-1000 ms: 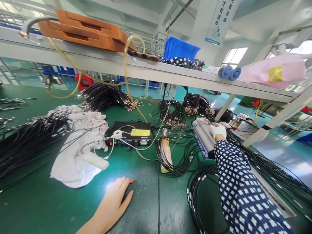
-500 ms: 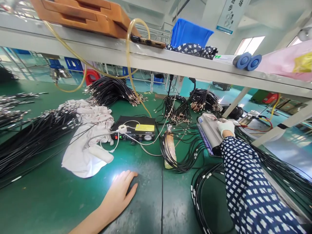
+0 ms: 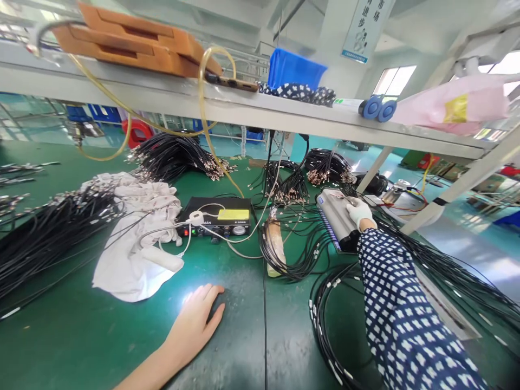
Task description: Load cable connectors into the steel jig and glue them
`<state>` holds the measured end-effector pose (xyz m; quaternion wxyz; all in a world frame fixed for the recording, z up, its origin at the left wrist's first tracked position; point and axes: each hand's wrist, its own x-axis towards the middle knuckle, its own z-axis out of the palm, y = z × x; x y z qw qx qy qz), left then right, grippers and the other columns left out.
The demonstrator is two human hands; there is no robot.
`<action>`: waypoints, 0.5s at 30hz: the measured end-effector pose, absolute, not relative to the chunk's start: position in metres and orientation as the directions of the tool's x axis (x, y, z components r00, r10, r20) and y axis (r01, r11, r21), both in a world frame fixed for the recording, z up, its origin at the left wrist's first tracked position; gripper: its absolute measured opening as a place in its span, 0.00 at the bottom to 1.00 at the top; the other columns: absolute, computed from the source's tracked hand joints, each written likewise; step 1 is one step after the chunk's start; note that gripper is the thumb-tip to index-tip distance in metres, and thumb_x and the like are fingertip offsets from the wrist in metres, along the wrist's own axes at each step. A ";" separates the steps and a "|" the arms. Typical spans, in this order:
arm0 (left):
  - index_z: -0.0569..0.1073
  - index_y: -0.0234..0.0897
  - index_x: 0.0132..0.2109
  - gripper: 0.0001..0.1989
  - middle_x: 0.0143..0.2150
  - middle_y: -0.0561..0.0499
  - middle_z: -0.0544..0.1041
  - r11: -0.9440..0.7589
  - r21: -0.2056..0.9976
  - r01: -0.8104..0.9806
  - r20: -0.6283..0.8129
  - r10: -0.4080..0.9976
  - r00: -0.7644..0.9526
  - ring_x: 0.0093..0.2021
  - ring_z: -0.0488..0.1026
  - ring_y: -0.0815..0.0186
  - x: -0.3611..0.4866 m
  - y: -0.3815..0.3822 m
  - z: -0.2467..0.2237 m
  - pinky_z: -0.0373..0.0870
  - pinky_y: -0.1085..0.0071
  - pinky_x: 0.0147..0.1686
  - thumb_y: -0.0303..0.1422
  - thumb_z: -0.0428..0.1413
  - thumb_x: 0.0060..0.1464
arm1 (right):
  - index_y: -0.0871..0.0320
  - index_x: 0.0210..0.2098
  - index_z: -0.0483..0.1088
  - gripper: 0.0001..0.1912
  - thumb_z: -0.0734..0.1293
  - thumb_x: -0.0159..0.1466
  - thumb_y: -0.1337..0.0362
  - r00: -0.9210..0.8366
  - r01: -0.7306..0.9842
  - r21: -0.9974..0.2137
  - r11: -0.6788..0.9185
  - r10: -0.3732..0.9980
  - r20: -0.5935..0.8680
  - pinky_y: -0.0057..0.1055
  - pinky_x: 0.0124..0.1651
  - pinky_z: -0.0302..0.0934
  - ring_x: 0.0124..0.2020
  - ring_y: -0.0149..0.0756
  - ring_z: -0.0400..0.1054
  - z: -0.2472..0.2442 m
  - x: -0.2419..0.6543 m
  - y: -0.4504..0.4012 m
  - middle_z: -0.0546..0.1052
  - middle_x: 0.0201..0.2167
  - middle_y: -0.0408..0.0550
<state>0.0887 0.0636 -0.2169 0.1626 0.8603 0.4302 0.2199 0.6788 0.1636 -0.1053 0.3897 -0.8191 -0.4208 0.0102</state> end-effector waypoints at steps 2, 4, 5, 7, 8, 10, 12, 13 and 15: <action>0.70 0.41 0.48 0.11 0.43 0.47 0.74 -0.582 0.469 0.664 0.257 0.810 0.528 0.42 0.73 0.56 0.089 0.063 -0.217 0.70 0.59 0.42 0.38 0.47 0.64 | 0.60 0.51 0.71 0.15 0.67 0.68 0.60 0.672 0.668 -0.648 -0.366 0.670 0.315 0.47 0.56 0.66 0.51 0.41 0.72 -0.105 0.677 0.166 0.76 0.51 0.52; 0.71 0.42 0.48 0.11 0.42 0.48 0.75 -0.586 0.476 0.656 0.272 0.807 0.524 0.42 0.73 0.57 0.089 0.062 -0.218 0.71 0.59 0.42 0.37 0.48 0.64 | 0.59 0.52 0.71 0.16 0.67 0.68 0.59 0.693 0.661 -0.643 -0.388 0.643 0.325 0.48 0.56 0.65 0.51 0.42 0.71 -0.103 0.676 0.166 0.75 0.52 0.52; 0.71 0.42 0.48 0.10 0.42 0.48 0.75 -0.588 0.479 0.652 0.279 0.806 0.522 0.42 0.73 0.57 0.089 0.062 -0.219 0.71 0.59 0.42 0.37 0.48 0.64 | 0.59 0.52 0.70 0.16 0.67 0.68 0.59 0.699 0.660 -0.639 -0.395 0.635 0.330 0.49 0.57 0.65 0.52 0.42 0.71 -0.103 0.676 0.165 0.75 0.52 0.53; 0.71 0.42 0.48 0.10 0.43 0.48 0.75 -0.589 0.488 0.644 0.295 0.806 0.513 0.42 0.73 0.57 0.090 0.062 -0.221 0.71 0.60 0.43 0.36 0.48 0.63 | 0.59 0.53 0.70 0.15 0.67 0.68 0.60 0.699 0.666 -0.629 -0.401 0.631 0.337 0.49 0.58 0.64 0.53 0.43 0.70 -0.101 0.678 0.163 0.74 0.52 0.53; 0.71 0.42 0.48 0.10 0.43 0.48 0.75 -0.588 0.492 0.642 0.301 0.807 0.508 0.42 0.73 0.58 0.090 0.062 -0.222 0.71 0.60 0.43 0.36 0.48 0.64 | 0.59 0.53 0.70 0.15 0.67 0.68 0.60 0.697 0.669 -0.625 -0.402 0.632 0.339 0.49 0.57 0.64 0.53 0.43 0.70 -0.101 0.680 0.161 0.74 0.52 0.52; 0.71 0.42 0.48 0.10 0.43 0.48 0.75 -0.585 0.499 0.639 0.305 0.809 0.502 0.42 0.73 0.57 0.091 0.063 -0.224 0.71 0.60 0.42 0.36 0.48 0.63 | 0.58 0.52 0.70 0.15 0.66 0.69 0.60 0.693 0.672 -0.623 -0.401 0.638 0.336 0.48 0.56 0.66 0.52 0.42 0.70 -0.101 0.683 0.159 0.74 0.52 0.52; 0.71 0.43 0.48 0.10 0.43 0.48 0.75 -0.582 0.506 0.637 0.305 0.811 0.498 0.41 0.73 0.57 0.091 0.064 -0.226 0.71 0.60 0.42 0.36 0.48 0.64 | 0.58 0.52 0.70 0.14 0.66 0.69 0.59 0.696 0.665 -0.628 -0.405 0.641 0.324 0.46 0.54 0.67 0.51 0.41 0.71 -0.102 0.686 0.158 0.74 0.52 0.52; 0.72 0.43 0.49 0.11 0.43 0.48 0.75 -0.581 0.509 0.635 0.308 0.812 0.496 0.42 0.73 0.57 0.091 0.064 -0.227 0.71 0.60 0.42 0.36 0.48 0.64 | 0.58 0.51 0.71 0.14 0.66 0.69 0.59 0.701 0.658 -0.633 -0.408 0.639 0.316 0.46 0.54 0.67 0.50 0.41 0.71 -0.103 0.687 0.158 0.74 0.52 0.52; 0.71 0.43 0.49 0.11 0.44 0.48 0.75 -0.582 0.514 0.630 0.315 0.811 0.492 0.42 0.73 0.57 0.091 0.065 -0.228 0.71 0.60 0.43 0.36 0.48 0.64 | 0.58 0.51 0.71 0.14 0.66 0.69 0.59 0.707 0.647 -0.647 -0.405 0.637 0.308 0.46 0.54 0.67 0.50 0.41 0.71 -0.104 0.687 0.160 0.74 0.52 0.51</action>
